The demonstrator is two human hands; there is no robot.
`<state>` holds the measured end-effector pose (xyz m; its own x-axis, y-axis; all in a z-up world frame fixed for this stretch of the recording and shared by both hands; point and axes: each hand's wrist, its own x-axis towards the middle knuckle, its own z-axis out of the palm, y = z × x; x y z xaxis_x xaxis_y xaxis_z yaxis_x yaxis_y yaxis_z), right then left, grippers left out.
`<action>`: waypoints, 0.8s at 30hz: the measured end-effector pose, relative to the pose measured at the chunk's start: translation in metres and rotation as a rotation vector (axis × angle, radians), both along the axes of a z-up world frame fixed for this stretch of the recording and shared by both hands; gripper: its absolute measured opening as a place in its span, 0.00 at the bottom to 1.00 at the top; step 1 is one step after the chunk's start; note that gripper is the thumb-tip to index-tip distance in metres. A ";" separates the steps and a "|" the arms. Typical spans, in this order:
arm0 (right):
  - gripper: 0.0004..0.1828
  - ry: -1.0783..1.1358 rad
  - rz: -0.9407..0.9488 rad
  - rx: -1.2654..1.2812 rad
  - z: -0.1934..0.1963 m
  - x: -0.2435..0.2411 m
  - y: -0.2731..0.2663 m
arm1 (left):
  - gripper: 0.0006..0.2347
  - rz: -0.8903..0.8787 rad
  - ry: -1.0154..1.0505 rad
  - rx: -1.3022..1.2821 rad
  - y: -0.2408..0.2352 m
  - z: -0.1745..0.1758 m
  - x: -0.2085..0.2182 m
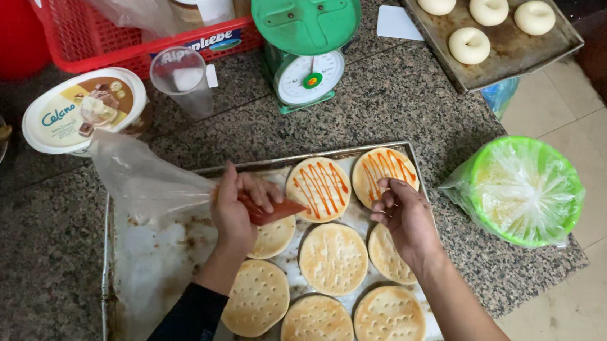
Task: The person arranges round flatbreads on a baking tray, then uses a piping bag to apply red sauce in zigzag lines across each flatbread. The person handles corn and sliced meat in separate bowls but does not add them to the flatbreads in the clip.
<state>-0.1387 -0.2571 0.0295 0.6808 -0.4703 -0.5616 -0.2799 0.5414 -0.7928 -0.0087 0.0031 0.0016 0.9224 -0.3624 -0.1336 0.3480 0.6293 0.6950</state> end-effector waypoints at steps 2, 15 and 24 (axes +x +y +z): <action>0.14 -0.005 0.013 -0.003 -0.001 0.001 0.000 | 0.27 0.040 0.110 -0.003 0.006 0.004 -0.001; 0.13 0.007 0.043 0.028 0.008 0.019 0.020 | 0.29 0.197 0.102 -0.240 0.047 0.023 0.001; 0.12 -0.015 0.076 0.047 0.004 0.024 0.025 | 0.27 0.081 -0.051 0.099 0.030 0.000 -0.013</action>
<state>-0.1146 -0.2323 0.0336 0.7221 -0.3904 -0.5710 -0.3094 0.5560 -0.7714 -0.0214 0.0335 0.0018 0.9546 -0.2739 -0.1170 0.2613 0.5815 0.7705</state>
